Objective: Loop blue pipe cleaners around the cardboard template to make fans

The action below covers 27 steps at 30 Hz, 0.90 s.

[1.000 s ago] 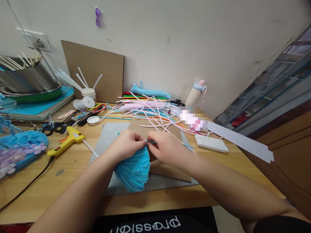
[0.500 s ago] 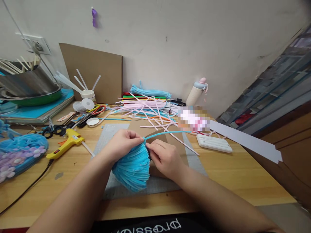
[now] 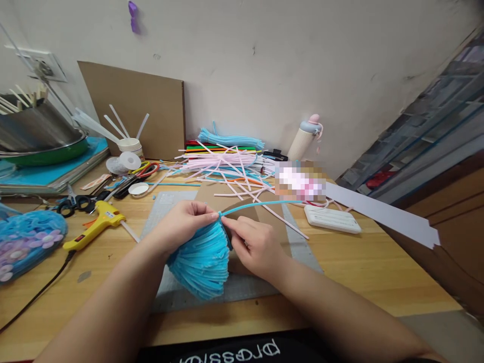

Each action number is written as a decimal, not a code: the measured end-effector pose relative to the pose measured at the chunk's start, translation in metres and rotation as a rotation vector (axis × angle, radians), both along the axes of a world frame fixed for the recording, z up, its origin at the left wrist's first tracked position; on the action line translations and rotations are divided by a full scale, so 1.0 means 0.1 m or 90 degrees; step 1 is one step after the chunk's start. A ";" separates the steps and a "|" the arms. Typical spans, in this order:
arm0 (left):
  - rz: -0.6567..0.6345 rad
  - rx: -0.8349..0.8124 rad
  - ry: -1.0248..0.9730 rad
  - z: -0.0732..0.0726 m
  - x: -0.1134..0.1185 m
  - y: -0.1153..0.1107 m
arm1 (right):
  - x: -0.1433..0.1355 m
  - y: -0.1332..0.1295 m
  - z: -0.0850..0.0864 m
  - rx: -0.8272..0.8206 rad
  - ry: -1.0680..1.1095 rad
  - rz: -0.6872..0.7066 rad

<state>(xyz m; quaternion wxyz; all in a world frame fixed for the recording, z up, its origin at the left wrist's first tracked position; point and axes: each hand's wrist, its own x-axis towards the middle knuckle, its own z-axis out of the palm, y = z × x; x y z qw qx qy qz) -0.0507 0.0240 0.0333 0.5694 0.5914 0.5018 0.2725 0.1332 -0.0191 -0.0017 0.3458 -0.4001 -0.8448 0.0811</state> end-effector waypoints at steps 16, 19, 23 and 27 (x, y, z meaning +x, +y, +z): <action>0.000 0.082 0.075 0.00 -0.01 -0.01 | -0.02 -0.03 0.02 0.008 -0.059 -0.008; 0.008 0.094 0.093 0.02 0.00 0.00 | -0.01 -0.01 0.04 -0.032 -0.020 0.011; 0.010 0.091 0.099 0.02 0.00 0.00 | 0.00 0.00 0.06 -0.087 0.094 0.029; -0.002 0.101 0.100 0.01 0.01 -0.01 | -0.03 0.03 0.04 -0.176 0.253 -0.013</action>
